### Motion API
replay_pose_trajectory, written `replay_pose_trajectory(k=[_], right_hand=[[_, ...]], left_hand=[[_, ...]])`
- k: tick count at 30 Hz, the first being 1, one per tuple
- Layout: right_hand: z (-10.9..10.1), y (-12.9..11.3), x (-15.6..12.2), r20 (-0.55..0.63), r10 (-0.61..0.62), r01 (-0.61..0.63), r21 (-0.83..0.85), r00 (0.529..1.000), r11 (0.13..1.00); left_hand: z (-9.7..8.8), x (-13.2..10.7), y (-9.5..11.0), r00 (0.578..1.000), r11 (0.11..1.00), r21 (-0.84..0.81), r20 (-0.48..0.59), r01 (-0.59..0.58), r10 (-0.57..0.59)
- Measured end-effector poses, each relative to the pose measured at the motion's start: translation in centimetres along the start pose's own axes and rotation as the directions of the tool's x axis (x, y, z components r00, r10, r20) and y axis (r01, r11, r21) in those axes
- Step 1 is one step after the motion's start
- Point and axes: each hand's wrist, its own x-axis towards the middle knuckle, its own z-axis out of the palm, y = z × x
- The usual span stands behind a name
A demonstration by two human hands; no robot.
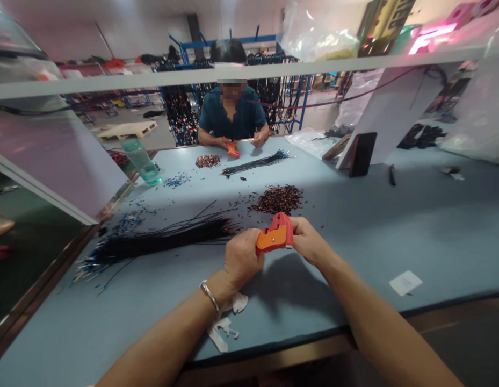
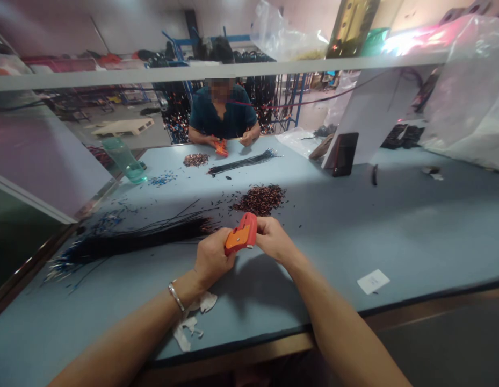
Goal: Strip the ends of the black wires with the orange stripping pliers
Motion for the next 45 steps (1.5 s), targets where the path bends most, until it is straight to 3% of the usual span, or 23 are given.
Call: replay_pose_trajectory(k=[7,11,15,18,20,21,23,25,26,28,31,37,45], right_hand=[[0.0,-0.3,0.0,0.048,-0.053,0.054,-0.011,0.997,0.998],[-0.1,-0.4,-0.1,0.066,-0.063,0.066,-0.040,0.996,0.997],[-0.2,-0.4,-0.1,0.042,-0.014,0.018,-0.084,0.999,0.996],[-0.5,0.0,0.1,-0.012,-0.015,0.013,-0.102,1.000,0.995],[-0.7,0.1,0.2,-0.071,-0.052,0.043,-0.115,0.996,0.992],[-0.8,0.1,0.2,-0.108,-0.079,0.064,-0.130,0.991,0.989],[-1.0,0.0,0.3,-0.180,-0.140,0.108,-0.179,0.974,0.978],[-1.2,-0.3,0.3,-0.216,-0.192,0.142,-0.228,0.957,0.963],[-1.3,-0.4,0.3,-0.218,-0.207,0.152,-0.244,0.954,0.958],[-1.4,-0.7,0.2,-0.205,-0.225,0.163,-0.281,0.952,0.946],[-1.6,-1.1,0.0,-0.231,-0.267,0.163,-0.388,0.935,0.907],[-1.7,-1.3,-0.1,-0.216,-0.370,0.199,-0.555,0.904,0.808],[-1.7,-0.9,0.1,-0.153,-0.589,0.363,-0.659,0.794,0.659]], left_hand=[[0.0,-0.1,-0.2,0.999,0.998,-0.021,-0.001,0.053,-0.053],[0.0,-0.1,-0.1,0.989,0.987,-0.066,0.000,0.145,-0.145],[-0.3,0.2,-0.1,0.954,0.939,-0.195,-0.044,0.283,-0.296],[-0.6,0.6,-0.5,0.925,0.873,-0.381,-0.099,0.305,-0.366],[-0.8,0.8,-0.7,0.930,0.769,-0.575,-0.035,0.280,-0.365],[-0.9,0.9,-0.7,0.934,0.674,-0.683,0.035,0.282,-0.355],[-1.2,0.9,-0.5,0.924,0.399,-0.853,0.216,0.335,-0.315],[-1.3,0.9,-0.3,0.891,0.115,-0.900,0.384,0.420,-0.243],[-1.4,0.9,-0.2,0.872,0.014,-0.888,0.449,0.460,-0.194],[-1.5,0.9,-0.2,0.840,-0.094,-0.845,0.534,0.526,-0.097],[-1.5,0.8,-0.3,0.814,-0.114,-0.809,0.580,0.576,-0.002],[-1.3,0.4,-0.4,0.794,-0.041,-0.794,0.601,0.606,0.089],[-1.2,0.2,-0.5,0.793,-0.049,-0.796,0.592,0.603,0.142]])
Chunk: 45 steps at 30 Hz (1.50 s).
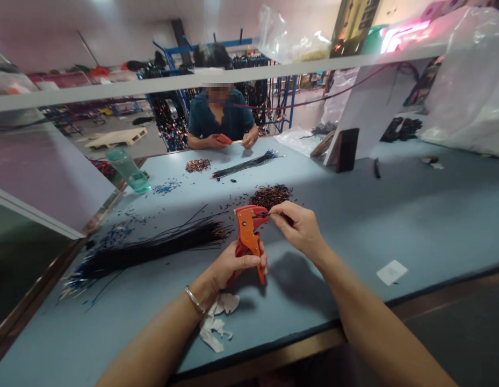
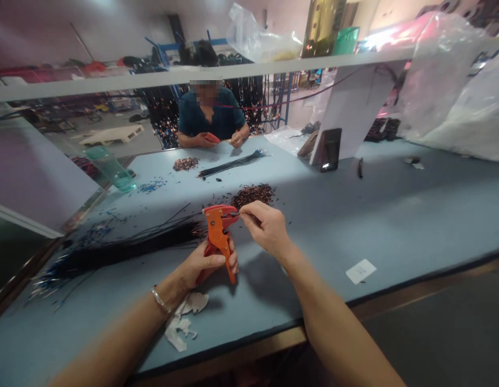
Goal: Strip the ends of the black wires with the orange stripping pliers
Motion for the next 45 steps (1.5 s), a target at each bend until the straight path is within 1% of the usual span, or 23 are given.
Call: replay_pose_trajectory(k=[2,8,12,20,27,30,39,45], right_hand=[[0.06,0.17,-0.05,-0.015,-0.013,0.013,-0.019,1.000,1.000],[0.06,0.56,-0.09,0.010,-0.078,0.078,-0.026,0.997,0.997],[-0.04,0.45,-0.05,-0.012,-0.118,0.118,-0.042,0.993,0.992],[-0.06,0.29,-0.13,-0.006,-0.161,0.160,-0.076,0.987,0.984],[-0.09,0.71,-0.37,0.001,-0.191,0.187,-0.190,0.982,0.964],[-0.15,0.68,-0.33,-0.005,-0.208,0.204,-0.179,0.978,0.962],[-0.41,0.64,0.05,0.002,-0.225,0.225,-0.047,0.974,0.973],[-0.52,0.43,0.01,0.013,-0.219,0.219,-0.105,0.976,0.970]], left_hand=[[0.01,-0.04,-0.01,1.000,1.000,0.002,0.007,0.004,-0.004],[-0.01,-0.07,-0.07,1.000,1.000,0.002,0.004,0.011,-0.011],[-0.08,-0.07,-0.09,1.000,1.000,0.015,-0.006,0.013,-0.013],[0.33,-0.10,0.18,0.999,0.999,0.035,-0.028,0.035,-0.034],[0.43,-0.06,0.23,0.999,0.999,0.021,-0.016,0.030,-0.030],[0.33,-0.07,0.20,1.000,0.999,0.028,-0.007,0.026,-0.025],[0.56,0.03,0.11,0.999,0.998,0.051,-0.018,0.029,-0.028],[0.71,0.17,0.11,0.998,0.997,0.075,-0.050,0.033,-0.029]])
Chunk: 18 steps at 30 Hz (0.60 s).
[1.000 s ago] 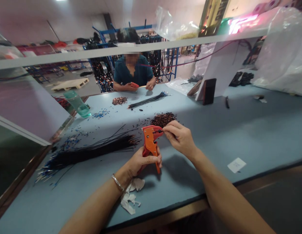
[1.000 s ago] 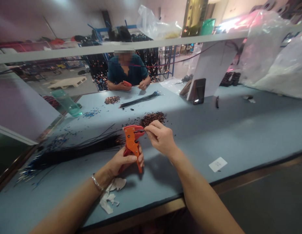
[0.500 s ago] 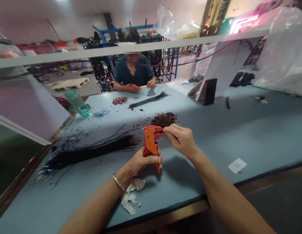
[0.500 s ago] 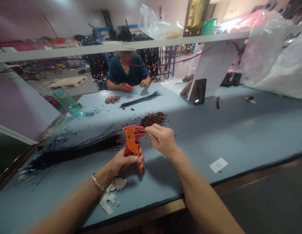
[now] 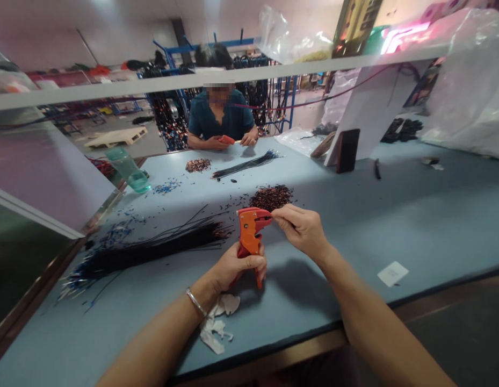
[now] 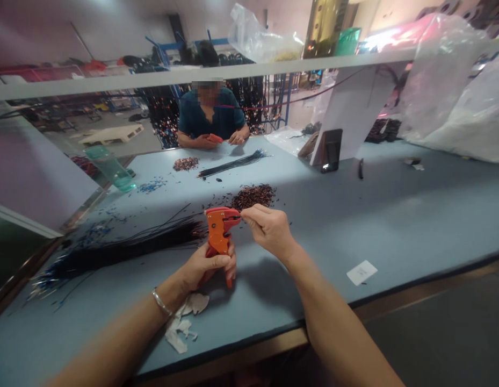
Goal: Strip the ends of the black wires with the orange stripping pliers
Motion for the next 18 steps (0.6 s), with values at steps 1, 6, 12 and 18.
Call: replay_pose_trajectory(k=[1,6,12,18], right_hand=[[0.01,-0.02,-0.03,-0.005,-0.002,0.002,-0.013,1.000,1.000],[0.09,-0.10,-0.10,-0.005,0.007,-0.007,-0.056,1.000,0.998],[0.35,-0.05,-0.18,-0.021,0.002,-0.003,-0.069,1.000,0.998],[0.97,0.08,-0.64,-0.019,0.031,-0.034,-0.200,0.999,0.979]], left_hand=[[0.01,0.04,-0.02,1.000,1.000,0.003,-0.003,0.001,-0.001],[0.17,0.18,-0.04,1.000,1.000,0.006,-0.024,0.000,0.000],[0.47,0.19,-0.18,0.997,0.999,0.010,-0.071,0.033,-0.032],[0.85,0.39,-0.38,0.986,0.999,0.004,-0.160,0.052,-0.051]])
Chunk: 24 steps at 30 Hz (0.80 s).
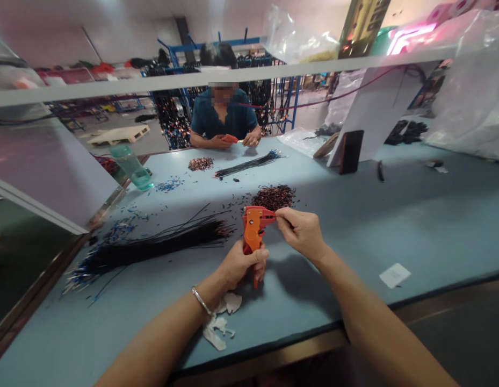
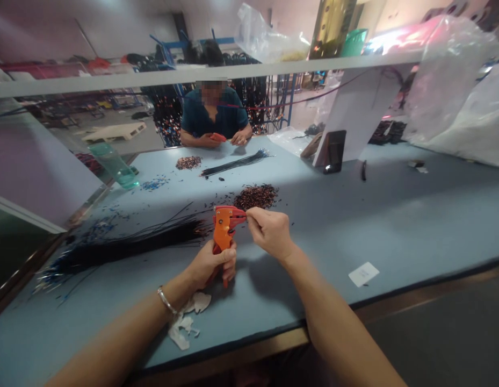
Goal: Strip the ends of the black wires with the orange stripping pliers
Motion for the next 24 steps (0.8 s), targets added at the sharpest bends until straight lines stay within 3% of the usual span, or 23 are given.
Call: replay_pose_trajectory(k=[11,19,24], right_hand=[[1.0,-0.3,-0.7,-0.065,-0.033,0.022,-0.161,0.997,0.987],[1.0,0.5,-0.6,-0.073,-0.050,0.034,-0.202,0.996,0.979],[-0.2,2.1,-0.3,-0.157,0.105,-0.141,-0.236,0.982,0.962]], left_hand=[[0.2,-0.1,-0.3,0.998,1.000,-0.026,-0.066,0.009,-0.011],[0.4,-0.1,-0.3,0.995,0.994,-0.074,0.044,-0.085,0.088],[-0.6,-0.1,0.7,0.972,0.953,-0.199,-0.090,-0.230,0.216]])
